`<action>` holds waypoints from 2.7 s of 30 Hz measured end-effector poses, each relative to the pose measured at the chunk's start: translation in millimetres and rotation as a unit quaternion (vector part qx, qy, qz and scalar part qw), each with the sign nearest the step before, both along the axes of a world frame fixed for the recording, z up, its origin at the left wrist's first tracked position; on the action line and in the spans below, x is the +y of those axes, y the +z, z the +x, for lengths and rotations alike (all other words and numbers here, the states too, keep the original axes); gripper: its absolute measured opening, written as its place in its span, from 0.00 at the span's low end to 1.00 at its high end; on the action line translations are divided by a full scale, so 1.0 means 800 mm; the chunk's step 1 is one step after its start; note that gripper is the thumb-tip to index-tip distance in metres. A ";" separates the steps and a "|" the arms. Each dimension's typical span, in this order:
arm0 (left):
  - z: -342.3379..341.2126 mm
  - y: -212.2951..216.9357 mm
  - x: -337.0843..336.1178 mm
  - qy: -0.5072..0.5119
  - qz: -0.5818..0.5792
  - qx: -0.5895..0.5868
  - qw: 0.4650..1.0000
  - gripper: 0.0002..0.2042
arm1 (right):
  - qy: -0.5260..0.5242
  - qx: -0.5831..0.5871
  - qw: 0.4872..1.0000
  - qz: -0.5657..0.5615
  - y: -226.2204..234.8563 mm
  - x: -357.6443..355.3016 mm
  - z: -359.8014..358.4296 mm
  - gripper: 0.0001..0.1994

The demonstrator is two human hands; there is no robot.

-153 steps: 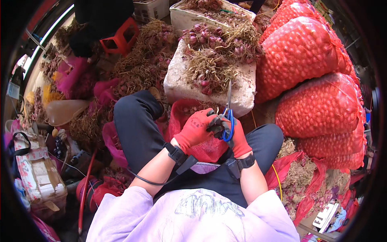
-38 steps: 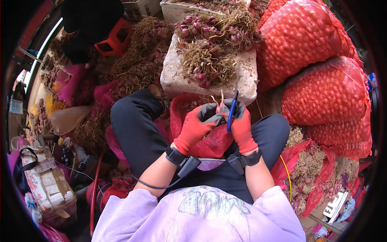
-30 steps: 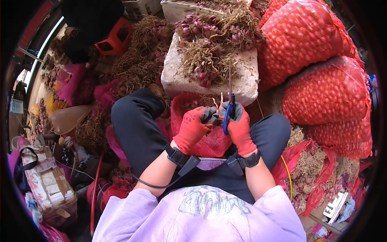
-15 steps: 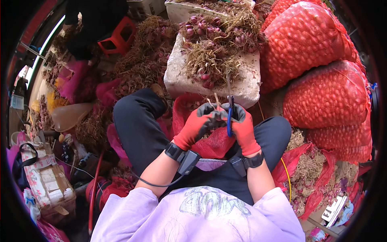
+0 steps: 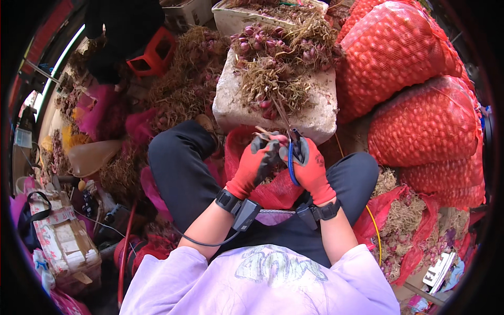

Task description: The recorder trims roots and stems from shallots using scissors while seated at a processing area.

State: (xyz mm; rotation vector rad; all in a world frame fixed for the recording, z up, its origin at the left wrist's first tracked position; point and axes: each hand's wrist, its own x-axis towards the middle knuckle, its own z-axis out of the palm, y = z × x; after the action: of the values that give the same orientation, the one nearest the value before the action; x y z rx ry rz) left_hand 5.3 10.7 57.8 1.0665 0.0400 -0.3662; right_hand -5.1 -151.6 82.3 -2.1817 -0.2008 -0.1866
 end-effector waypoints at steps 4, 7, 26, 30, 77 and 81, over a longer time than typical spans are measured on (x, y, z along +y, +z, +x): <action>0.016 -0.002 0.017 0.106 -0.089 -0.019 0.990 0.11 | -0.010 0.027 0.999 -0.039 0.011 -0.004 -0.007 0.14; 0.024 -0.004 0.033 0.158 -0.063 -0.049 0.984 0.12 | 0.034 -0.005 0.996 -0.082 0.014 -0.012 -0.011 0.15; 0.022 -0.011 0.022 0.247 -0.080 -0.055 0.964 0.11 | 0.021 0.252 0.943 0.216 -0.008 -0.014 -0.011 0.11; 0.013 -0.006 0.021 0.218 -0.063 -0.067 0.972 0.14 | -0.041 0.364 0.867 0.338 0.019 -0.025 0.003 0.06; -0.013 0.026 -0.010 0.034 0.109 -0.268 0.956 0.22 | -0.122 0.161 0.931 0.305 -0.028 -0.028 0.018 0.09; -0.009 0.017 -0.005 0.075 0.067 -0.163 0.982 0.22 | -0.046 0.249 0.865 0.432 0.013 -0.021 0.003 0.10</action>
State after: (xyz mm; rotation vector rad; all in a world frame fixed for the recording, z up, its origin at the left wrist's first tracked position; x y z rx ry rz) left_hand -1.7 6.4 71.5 1.2381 -0.1480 -0.0498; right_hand -2.3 -168.6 93.1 -1.2723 0.2500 0.2128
